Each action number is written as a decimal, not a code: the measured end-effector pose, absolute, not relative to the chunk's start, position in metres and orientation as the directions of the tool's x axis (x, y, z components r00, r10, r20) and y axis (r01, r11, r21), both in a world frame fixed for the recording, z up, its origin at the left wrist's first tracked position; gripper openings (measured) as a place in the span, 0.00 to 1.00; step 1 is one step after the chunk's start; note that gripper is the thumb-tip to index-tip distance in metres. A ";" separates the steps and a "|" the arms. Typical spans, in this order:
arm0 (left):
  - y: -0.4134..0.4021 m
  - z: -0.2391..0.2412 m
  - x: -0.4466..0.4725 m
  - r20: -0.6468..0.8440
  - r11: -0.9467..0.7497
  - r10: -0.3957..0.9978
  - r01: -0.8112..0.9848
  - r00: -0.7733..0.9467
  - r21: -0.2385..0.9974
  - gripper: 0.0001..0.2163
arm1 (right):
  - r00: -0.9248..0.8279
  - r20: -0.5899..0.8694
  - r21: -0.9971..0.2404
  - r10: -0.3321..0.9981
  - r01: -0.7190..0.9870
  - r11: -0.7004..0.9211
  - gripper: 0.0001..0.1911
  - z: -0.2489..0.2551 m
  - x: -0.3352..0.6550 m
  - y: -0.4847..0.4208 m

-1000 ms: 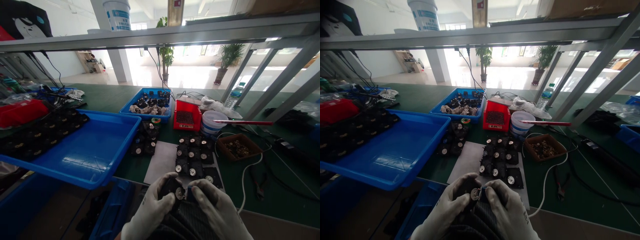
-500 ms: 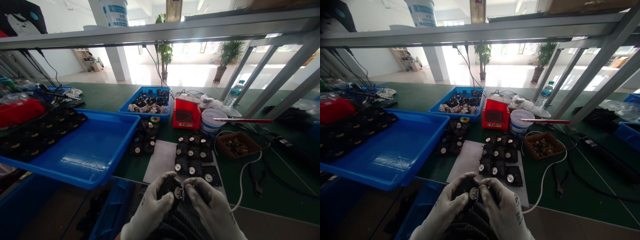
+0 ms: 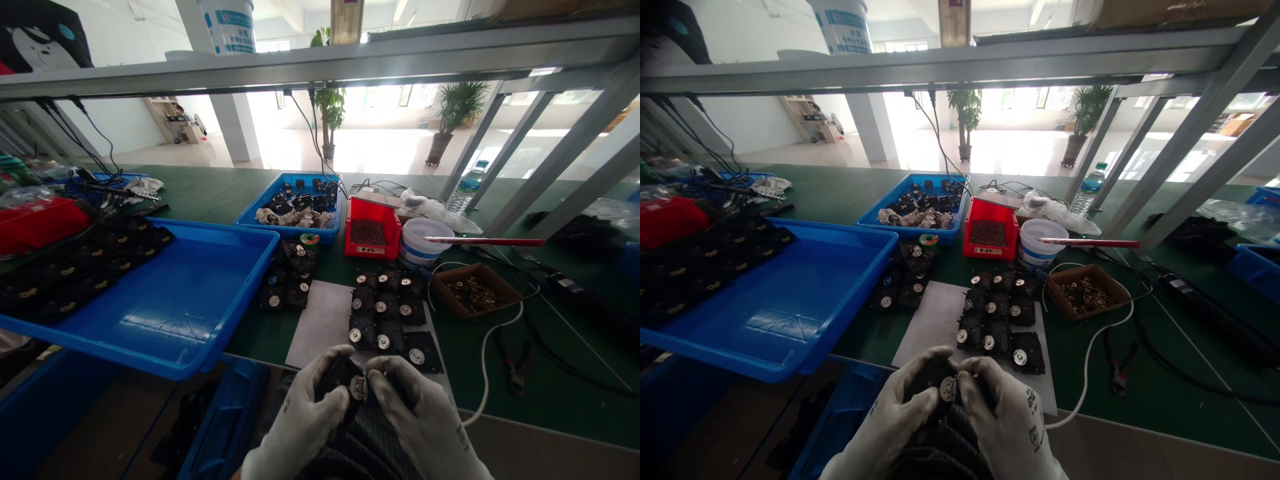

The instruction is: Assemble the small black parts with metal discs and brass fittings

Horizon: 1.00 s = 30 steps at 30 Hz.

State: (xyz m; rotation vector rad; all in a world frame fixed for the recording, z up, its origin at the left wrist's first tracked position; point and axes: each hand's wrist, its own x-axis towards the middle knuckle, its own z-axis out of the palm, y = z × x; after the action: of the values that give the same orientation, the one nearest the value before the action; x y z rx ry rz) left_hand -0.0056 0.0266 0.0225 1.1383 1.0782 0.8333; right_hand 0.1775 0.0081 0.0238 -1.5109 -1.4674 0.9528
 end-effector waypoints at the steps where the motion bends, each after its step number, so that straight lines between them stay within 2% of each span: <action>1: 0.027 0.022 -0.006 -0.233 0.241 0.928 0.010 0.289 0.971 0.25 | 0.041 0.022 -0.919 0.999 0.395 0.005 0.12 0.023 0.177 0.008; 30: 0.028 0.029 -0.002 -0.291 0.301 0.904 0.018 0.313 0.953 0.26 | 0.058 -0.023 -0.953 0.998 0.301 -0.039 0.12 0.024 0.179 0.008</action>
State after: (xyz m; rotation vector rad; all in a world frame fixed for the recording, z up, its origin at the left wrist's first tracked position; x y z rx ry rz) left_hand -0.0018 0.0279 0.0286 1.0975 1.0831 0.7735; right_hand 0.1785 0.0081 0.0242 -1.4813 -1.3741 1.0306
